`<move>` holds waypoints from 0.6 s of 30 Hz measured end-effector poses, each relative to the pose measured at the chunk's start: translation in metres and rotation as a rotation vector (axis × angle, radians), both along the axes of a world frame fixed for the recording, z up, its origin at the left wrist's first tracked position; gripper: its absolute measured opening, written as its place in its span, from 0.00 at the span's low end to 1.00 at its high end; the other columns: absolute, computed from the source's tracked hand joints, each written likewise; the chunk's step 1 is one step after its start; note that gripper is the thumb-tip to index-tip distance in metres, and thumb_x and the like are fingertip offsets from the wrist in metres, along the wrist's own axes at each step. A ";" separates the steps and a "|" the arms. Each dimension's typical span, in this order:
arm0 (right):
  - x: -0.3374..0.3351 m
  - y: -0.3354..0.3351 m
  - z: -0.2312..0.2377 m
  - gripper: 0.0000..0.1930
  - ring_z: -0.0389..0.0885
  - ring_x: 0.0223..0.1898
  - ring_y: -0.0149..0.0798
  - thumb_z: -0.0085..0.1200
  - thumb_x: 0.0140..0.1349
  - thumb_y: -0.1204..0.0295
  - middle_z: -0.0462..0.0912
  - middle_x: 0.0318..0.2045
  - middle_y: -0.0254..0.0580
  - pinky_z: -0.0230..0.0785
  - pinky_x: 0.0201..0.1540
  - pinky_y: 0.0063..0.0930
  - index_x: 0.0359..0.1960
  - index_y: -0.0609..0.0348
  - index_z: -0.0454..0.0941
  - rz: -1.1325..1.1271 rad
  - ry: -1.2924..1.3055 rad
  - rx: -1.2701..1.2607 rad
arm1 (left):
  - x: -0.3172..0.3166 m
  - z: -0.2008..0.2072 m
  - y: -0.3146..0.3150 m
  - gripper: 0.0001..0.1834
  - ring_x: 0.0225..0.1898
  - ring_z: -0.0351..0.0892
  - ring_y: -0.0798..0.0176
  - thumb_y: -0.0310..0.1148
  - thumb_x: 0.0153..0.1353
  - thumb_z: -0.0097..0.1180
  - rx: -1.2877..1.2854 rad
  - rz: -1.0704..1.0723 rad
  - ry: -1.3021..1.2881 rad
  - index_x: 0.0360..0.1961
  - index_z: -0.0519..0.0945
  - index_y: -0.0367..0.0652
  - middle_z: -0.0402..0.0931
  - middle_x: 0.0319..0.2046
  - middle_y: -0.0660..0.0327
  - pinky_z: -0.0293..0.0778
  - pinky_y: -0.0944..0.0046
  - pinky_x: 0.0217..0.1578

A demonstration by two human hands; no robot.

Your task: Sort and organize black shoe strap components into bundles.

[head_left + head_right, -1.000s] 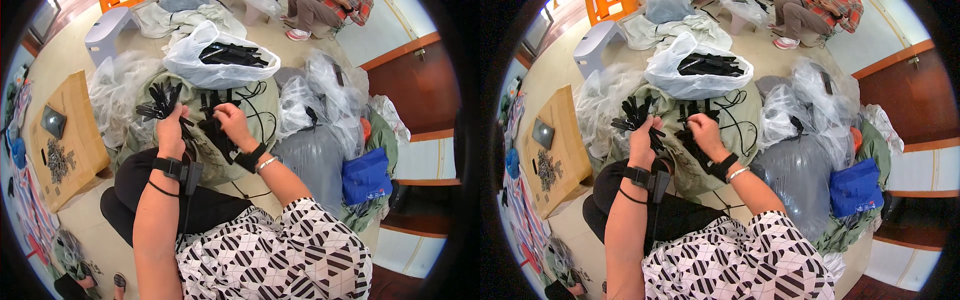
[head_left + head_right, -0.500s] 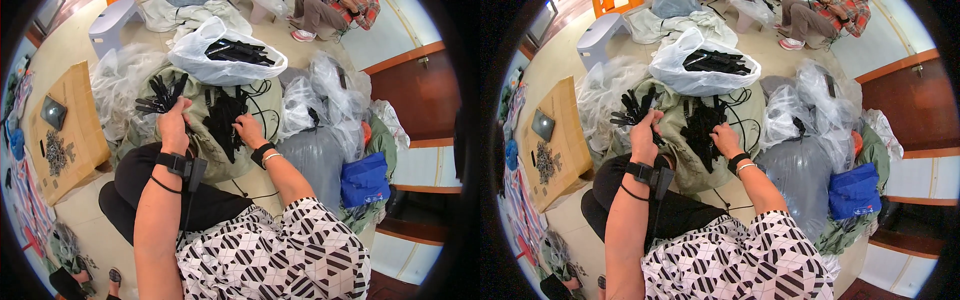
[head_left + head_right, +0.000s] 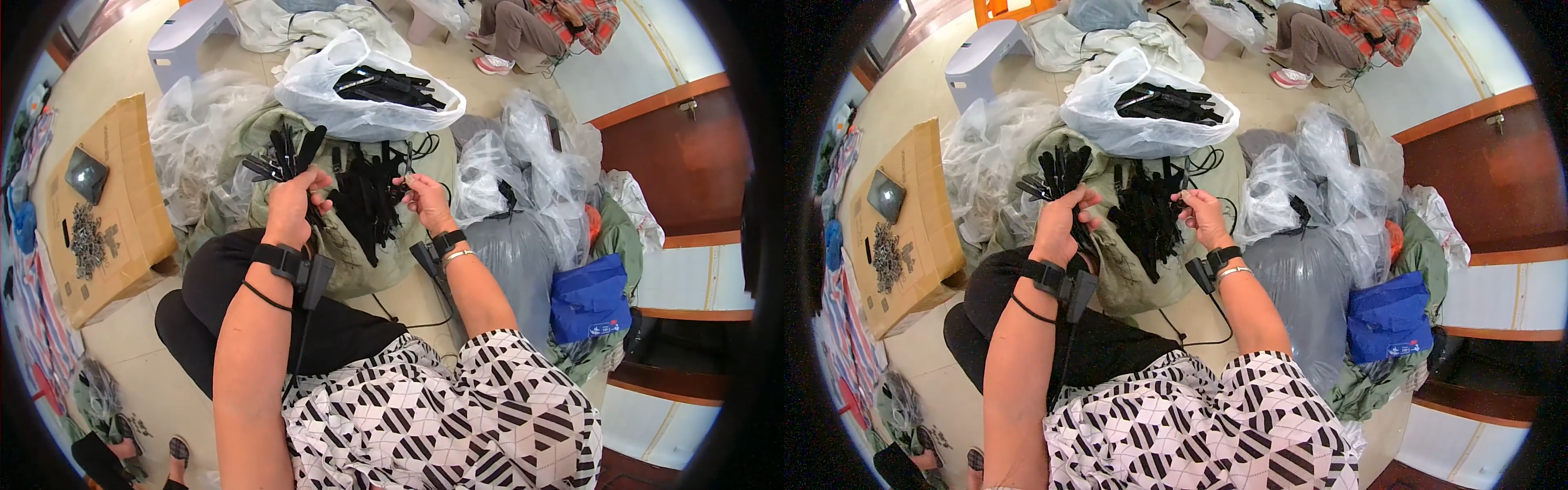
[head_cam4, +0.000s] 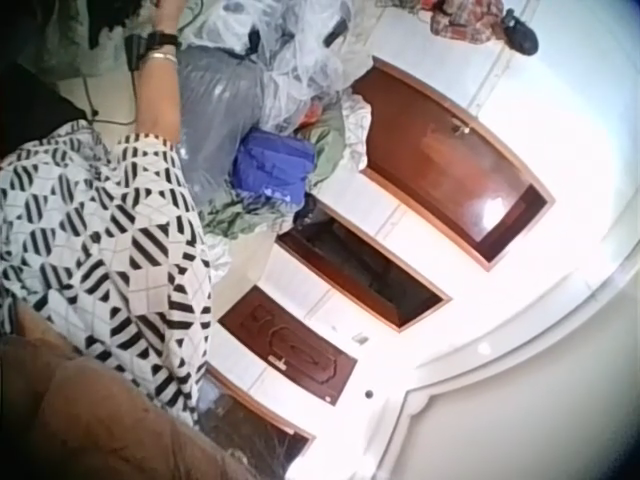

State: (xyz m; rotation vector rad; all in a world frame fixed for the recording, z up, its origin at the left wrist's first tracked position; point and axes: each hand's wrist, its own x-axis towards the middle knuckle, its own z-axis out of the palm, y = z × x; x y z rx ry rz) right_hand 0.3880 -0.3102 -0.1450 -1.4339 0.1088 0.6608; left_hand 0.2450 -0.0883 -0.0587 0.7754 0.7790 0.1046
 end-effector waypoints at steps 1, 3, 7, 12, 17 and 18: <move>0.002 -0.002 0.001 0.05 0.69 0.14 0.22 0.52 0.58 0.70 0.80 0.25 0.35 0.55 0.14 0.13 0.32 0.58 0.75 0.028 0.039 0.046 | 0.000 -0.001 0.000 0.11 0.19 0.64 0.73 0.34 0.60 0.51 -0.002 -0.002 -0.001 0.33 0.75 0.34 0.76 0.33 0.57 0.70 0.66 0.24; 0.003 -0.005 0.006 0.06 0.69 0.14 0.22 0.52 0.59 0.69 0.80 0.25 0.36 0.55 0.14 0.13 0.32 0.57 0.75 0.057 0.078 0.092 | 0.000 -0.003 0.002 0.12 0.19 0.63 0.72 0.34 0.60 0.51 0.019 -0.022 -0.017 0.34 0.76 0.34 0.76 0.33 0.57 0.67 0.66 0.23; -0.003 -0.001 0.021 0.07 0.69 0.16 0.21 0.52 0.59 0.67 0.80 0.25 0.37 0.58 0.16 0.13 0.32 0.57 0.75 0.185 0.178 0.165 | 0.000 -0.002 0.001 0.12 0.19 0.62 0.72 0.34 0.59 0.51 0.020 -0.040 0.003 0.35 0.76 0.33 0.76 0.33 0.57 0.65 0.67 0.22; -0.008 0.010 0.028 0.07 0.70 0.16 0.22 0.52 0.59 0.68 0.80 0.24 0.36 0.61 0.18 0.16 0.31 0.58 0.76 0.348 0.100 0.113 | 0.000 0.000 -0.001 0.12 0.19 0.62 0.72 0.34 0.58 0.53 0.064 -0.081 0.012 0.34 0.77 0.33 0.77 0.34 0.57 0.65 0.67 0.22; 0.006 0.000 0.011 0.07 0.74 0.20 0.24 0.52 0.57 0.69 0.79 0.23 0.33 0.62 0.22 0.18 0.29 0.60 0.76 0.514 -0.370 -0.297 | 0.002 0.005 -0.003 0.12 0.18 0.64 0.71 0.34 0.57 0.54 0.232 -0.176 -0.036 0.33 0.78 0.33 0.78 0.31 0.60 0.65 0.68 0.21; 0.001 0.007 0.024 0.07 0.74 0.20 0.24 0.52 0.57 0.69 0.79 0.23 0.33 0.62 0.22 0.18 0.29 0.60 0.76 0.523 -0.366 -0.294 | 0.001 0.005 -0.003 0.12 0.18 0.65 0.71 0.34 0.57 0.55 0.321 -0.228 -0.061 0.33 0.78 0.34 0.79 0.30 0.60 0.65 0.68 0.20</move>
